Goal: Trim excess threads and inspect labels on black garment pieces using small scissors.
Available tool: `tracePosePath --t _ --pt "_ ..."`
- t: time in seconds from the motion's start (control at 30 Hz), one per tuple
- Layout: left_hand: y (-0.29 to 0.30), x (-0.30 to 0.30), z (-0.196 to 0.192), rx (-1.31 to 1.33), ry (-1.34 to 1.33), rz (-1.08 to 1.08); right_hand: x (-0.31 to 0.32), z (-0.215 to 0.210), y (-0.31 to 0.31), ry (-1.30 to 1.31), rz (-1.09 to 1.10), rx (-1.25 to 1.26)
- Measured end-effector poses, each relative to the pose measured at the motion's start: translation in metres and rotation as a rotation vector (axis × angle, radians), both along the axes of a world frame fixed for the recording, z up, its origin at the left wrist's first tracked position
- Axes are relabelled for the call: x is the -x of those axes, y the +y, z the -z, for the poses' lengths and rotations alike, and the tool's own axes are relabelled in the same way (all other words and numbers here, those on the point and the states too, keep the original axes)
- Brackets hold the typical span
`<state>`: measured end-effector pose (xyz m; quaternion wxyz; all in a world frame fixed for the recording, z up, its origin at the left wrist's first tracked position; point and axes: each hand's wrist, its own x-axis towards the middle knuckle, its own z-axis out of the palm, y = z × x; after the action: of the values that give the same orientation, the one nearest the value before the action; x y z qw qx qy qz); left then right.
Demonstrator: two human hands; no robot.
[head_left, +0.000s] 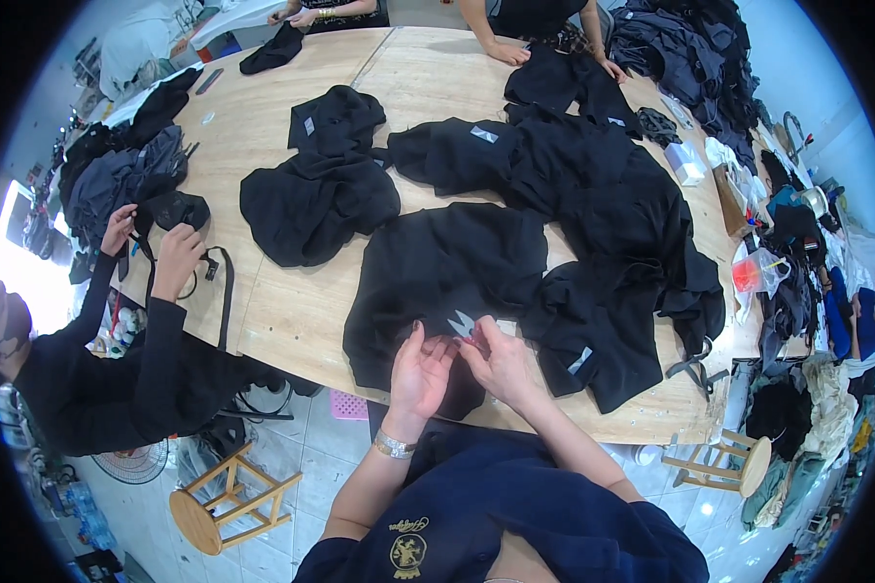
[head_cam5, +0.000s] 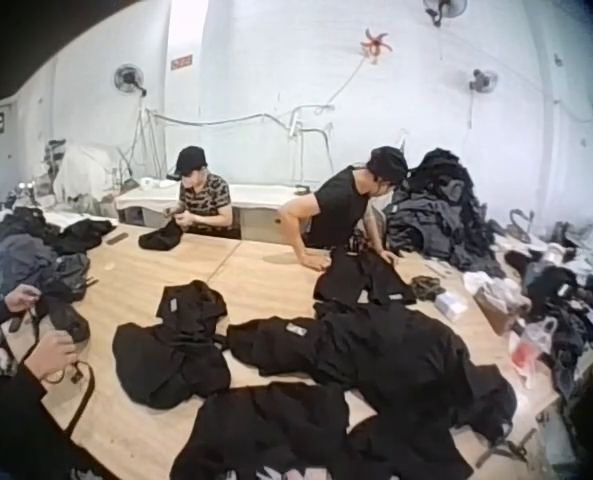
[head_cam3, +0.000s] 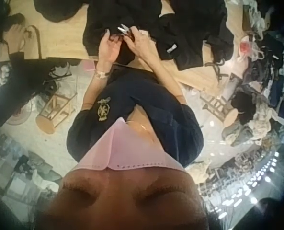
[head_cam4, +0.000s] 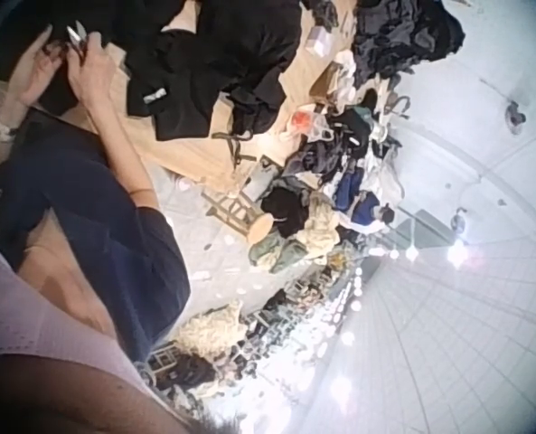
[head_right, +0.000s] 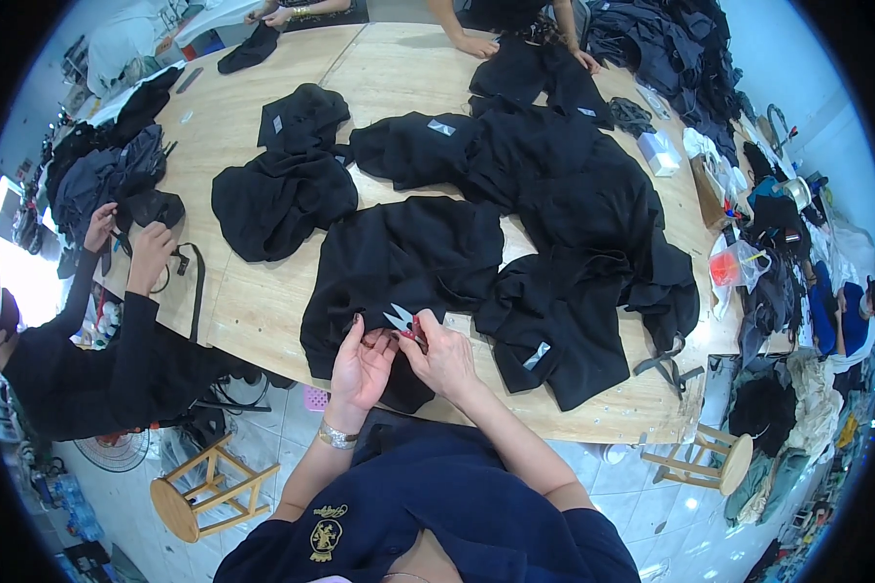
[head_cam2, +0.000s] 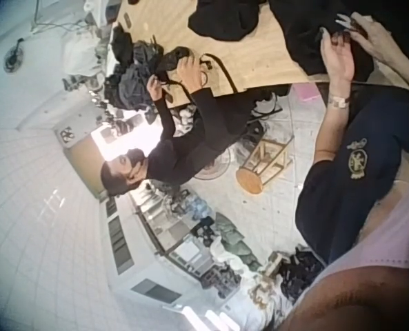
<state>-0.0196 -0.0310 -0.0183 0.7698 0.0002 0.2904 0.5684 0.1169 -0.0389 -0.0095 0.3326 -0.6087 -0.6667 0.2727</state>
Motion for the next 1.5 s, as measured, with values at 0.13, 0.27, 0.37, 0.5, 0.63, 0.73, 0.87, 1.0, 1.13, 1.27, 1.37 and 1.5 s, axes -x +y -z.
tracePosePath --t 0.13,0.27,0.37,0.5,0.63,0.73,0.87,1.0,1.13,1.27,1.37,1.5 --pt "-0.003 0.001 0.004 -0.093 0.051 0.062 0.009 -0.005 0.003 0.204 0.031 -0.090" --pt "-0.009 -0.001 0.007 -0.059 0.041 0.054 0.011 0.007 0.010 0.167 -0.039 -0.296" --pt "-0.009 0.001 0.007 -0.058 0.081 0.082 0.007 0.011 0.008 0.121 -0.096 -0.404" --pt "-0.005 0.001 -0.003 -0.077 0.062 0.060 0.004 0.012 -0.004 0.293 -0.020 -0.308" --pt "-0.002 0.001 -0.002 -0.087 0.078 0.005 0.000 0.019 -0.005 0.395 0.179 -0.159" --pt "0.000 0.000 -0.006 -0.084 0.146 -0.012 -0.005 0.016 -0.003 0.310 0.143 -0.111" --pt "-0.003 -0.002 -0.005 -0.135 0.224 -0.058 -0.004 0.021 -0.002 0.133 0.056 -0.206" --pt "-0.005 -0.001 0.008 -0.234 0.387 -0.106 -0.004 0.009 -0.002 0.013 0.011 -0.068" --pt "-0.006 0.000 0.017 -0.359 0.564 -0.140 -0.003 0.002 0.000 -0.059 -0.027 -0.076" --pt "-0.007 0.000 0.021 -0.374 0.692 -0.146 -0.004 0.003 0.001 -0.079 -0.045 -0.105" --pt "-0.009 0.001 0.024 -0.377 0.722 -0.143 -0.002 0.002 0.001 -0.053 -0.048 -0.096" --pt "-0.009 0.001 0.024 -0.379 0.679 -0.127 -0.001 0.010 0.002 -0.040 -0.045 -0.129"
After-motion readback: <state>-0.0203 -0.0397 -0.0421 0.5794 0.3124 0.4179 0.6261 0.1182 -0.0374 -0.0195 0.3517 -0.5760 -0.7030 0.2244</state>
